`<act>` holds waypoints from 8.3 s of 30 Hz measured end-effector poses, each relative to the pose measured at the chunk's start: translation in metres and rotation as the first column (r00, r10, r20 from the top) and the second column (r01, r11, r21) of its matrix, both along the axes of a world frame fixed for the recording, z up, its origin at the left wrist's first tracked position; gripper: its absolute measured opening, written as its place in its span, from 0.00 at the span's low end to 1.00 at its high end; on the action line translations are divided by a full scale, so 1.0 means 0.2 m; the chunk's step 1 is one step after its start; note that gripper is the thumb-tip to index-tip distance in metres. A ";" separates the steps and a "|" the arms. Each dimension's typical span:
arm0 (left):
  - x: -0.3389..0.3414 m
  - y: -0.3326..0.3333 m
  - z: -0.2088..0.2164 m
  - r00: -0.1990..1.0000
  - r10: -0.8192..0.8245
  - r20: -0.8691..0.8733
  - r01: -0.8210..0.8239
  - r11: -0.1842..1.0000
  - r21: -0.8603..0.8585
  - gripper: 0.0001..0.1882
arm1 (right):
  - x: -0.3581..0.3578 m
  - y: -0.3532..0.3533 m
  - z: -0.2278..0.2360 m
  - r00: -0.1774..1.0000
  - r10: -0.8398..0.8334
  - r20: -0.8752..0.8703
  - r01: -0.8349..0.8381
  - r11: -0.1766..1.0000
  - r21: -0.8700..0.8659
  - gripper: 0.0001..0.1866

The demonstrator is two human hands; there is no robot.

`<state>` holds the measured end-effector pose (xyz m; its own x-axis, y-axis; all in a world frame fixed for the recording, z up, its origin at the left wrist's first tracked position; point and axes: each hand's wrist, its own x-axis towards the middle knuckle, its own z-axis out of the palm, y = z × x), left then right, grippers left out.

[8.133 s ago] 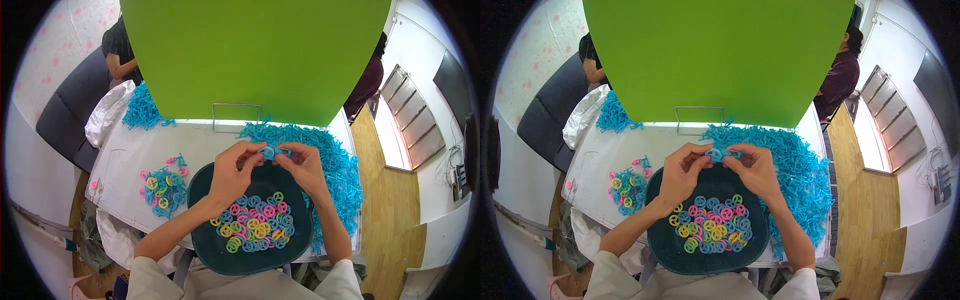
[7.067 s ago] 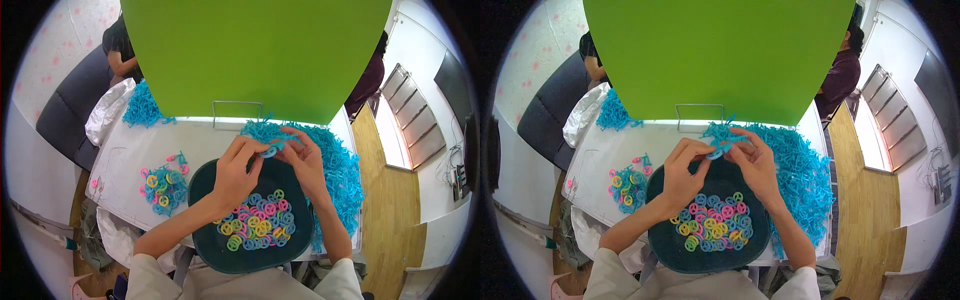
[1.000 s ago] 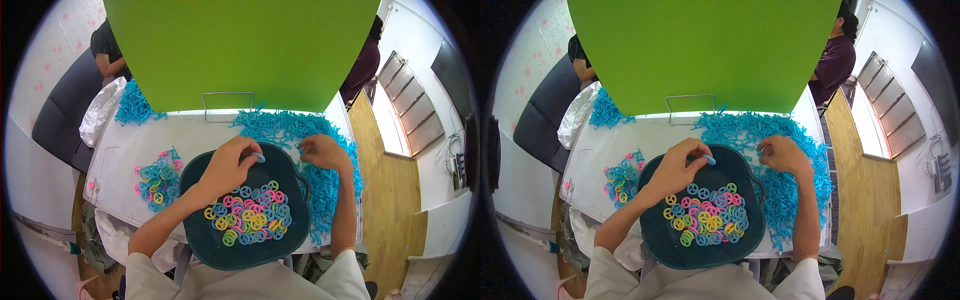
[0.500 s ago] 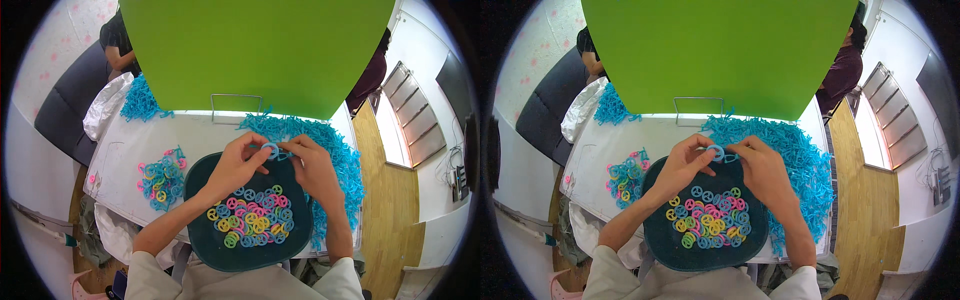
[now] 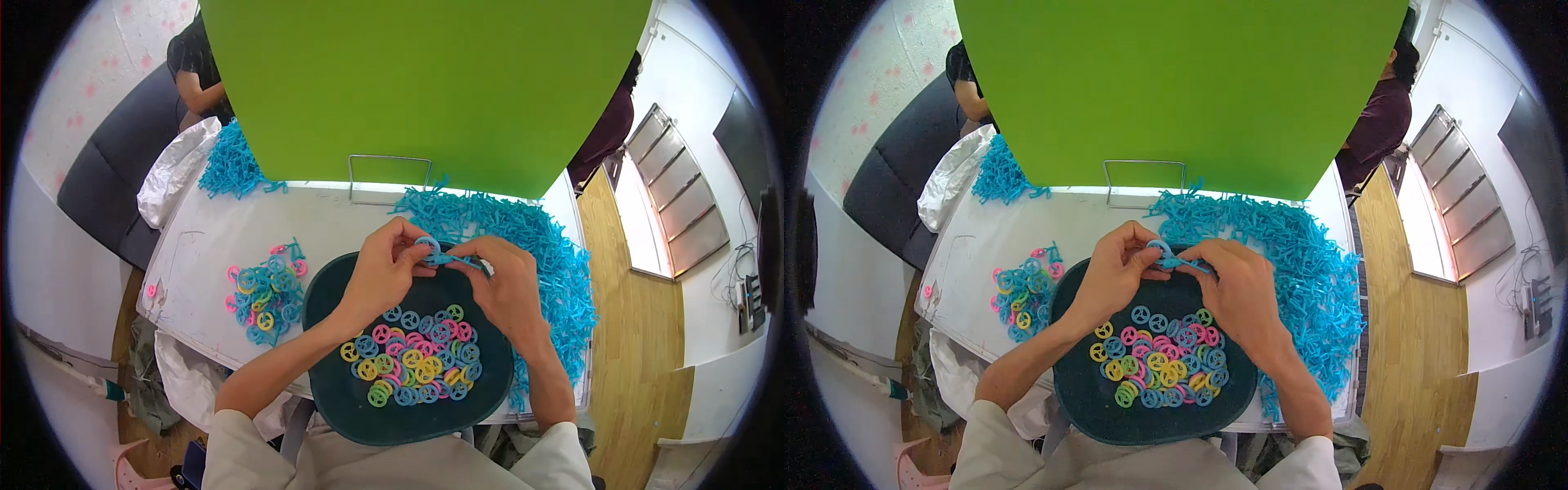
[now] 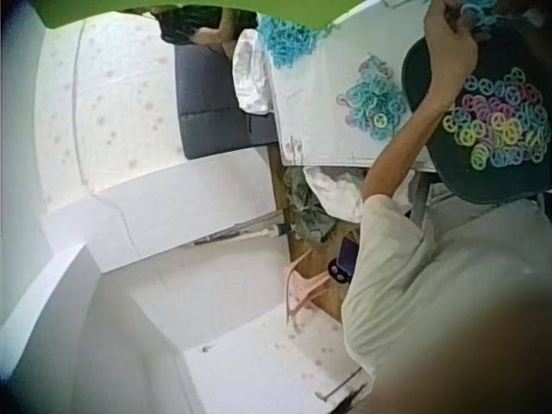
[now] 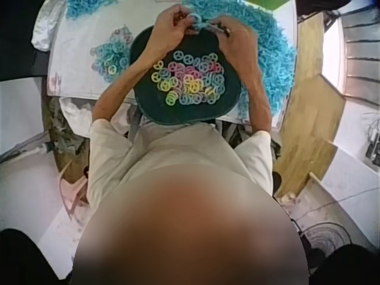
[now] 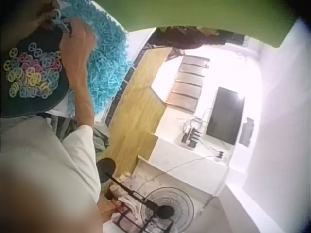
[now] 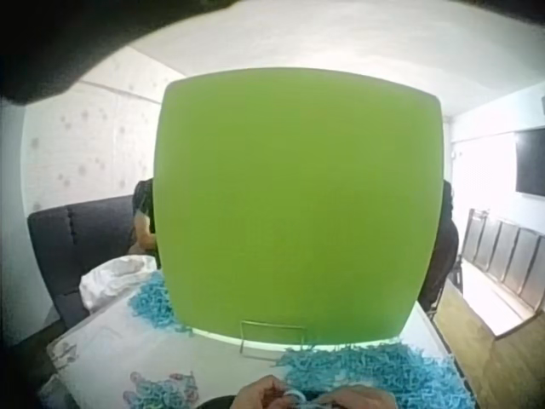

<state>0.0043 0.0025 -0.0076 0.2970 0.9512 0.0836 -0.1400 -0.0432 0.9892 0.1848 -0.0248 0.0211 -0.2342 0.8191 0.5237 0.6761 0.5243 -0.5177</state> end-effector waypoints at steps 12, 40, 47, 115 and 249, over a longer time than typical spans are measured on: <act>0.01 -0.03 0.01 0.969 0.083 -0.233 -0.044 0.985 0.168 0.02 | 0.00 0.02 -0.01 0.987 -0.028 -0.159 -0.018 0.959 -0.282 0.07; 0.03 -0.09 0.03 0.959 0.209 -0.193 -0.137 0.933 0.331 0.09 | 0.01 0.08 -0.11 0.705 -0.146 -0.694 -0.310 0.817 -0.486 0.08; 0.01 -0.06 0.03 0.993 0.119 0.027 -0.121 0.978 0.170 0.10 | -0.07 0.00 -0.09 0.949 -0.188 -0.253 0.184 0.982 -0.038 0.06; 0.01 0.13 0.12 0.973 -0.223 0.067 0.224 0.975 -0.011 0.10 | 0.02 0.10 -0.07 0.791 -0.069 -0.608 -0.134 0.950 -0.282 0.08; 0.05 -0.01 -0.19 0.262 0.016 -0.965 0.688 0.698 0.199 0.16 | 0.42 0.26 -0.36 0.806 -0.071 0.588 0.397 0.802 -0.447 0.06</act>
